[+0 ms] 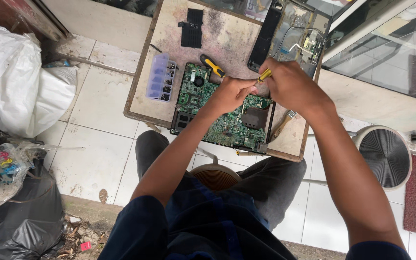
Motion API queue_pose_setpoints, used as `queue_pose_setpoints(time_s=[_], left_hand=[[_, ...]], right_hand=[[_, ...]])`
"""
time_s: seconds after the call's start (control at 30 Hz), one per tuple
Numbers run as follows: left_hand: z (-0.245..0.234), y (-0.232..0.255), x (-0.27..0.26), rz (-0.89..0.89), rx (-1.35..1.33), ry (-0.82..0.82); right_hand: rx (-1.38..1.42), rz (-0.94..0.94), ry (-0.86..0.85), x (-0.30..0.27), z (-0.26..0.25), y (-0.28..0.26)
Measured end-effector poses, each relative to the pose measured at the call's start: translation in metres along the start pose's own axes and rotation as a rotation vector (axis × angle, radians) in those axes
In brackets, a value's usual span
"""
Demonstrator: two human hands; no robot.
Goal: The person uses a screwdriver to remove screws from a green circuit board placed on a table. They then flip the board over and continue to remove screws from the other side, placing the screws into a small plastic container.
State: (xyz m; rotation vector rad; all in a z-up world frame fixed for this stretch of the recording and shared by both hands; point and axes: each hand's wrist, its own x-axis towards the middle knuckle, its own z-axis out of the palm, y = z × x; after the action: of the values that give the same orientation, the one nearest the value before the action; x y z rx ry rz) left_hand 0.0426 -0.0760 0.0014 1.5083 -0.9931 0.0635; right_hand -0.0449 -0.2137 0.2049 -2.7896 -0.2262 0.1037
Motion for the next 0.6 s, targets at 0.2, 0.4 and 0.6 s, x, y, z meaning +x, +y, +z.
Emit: queue_pose_setpoints(time_s=[0.2, 0.4, 0.6], left_hand=[[-0.004, 0.001, -0.003, 0.023, 0.060, 0.070], [-0.002, 0.003, -0.005, 0.001, 0.054, 0.032], [0.005, -0.009, -0.008, -0.009, 0.041, 0.011]], right_hand=[[-0.228, 0.039, 0.129, 0.003, 0.012, -0.008], [-0.069, -0.117, 0.054, 0.010, 0.009, -0.008], [-0.258, -0.042, 0.129, 0.006, 0.026, 0.000]])
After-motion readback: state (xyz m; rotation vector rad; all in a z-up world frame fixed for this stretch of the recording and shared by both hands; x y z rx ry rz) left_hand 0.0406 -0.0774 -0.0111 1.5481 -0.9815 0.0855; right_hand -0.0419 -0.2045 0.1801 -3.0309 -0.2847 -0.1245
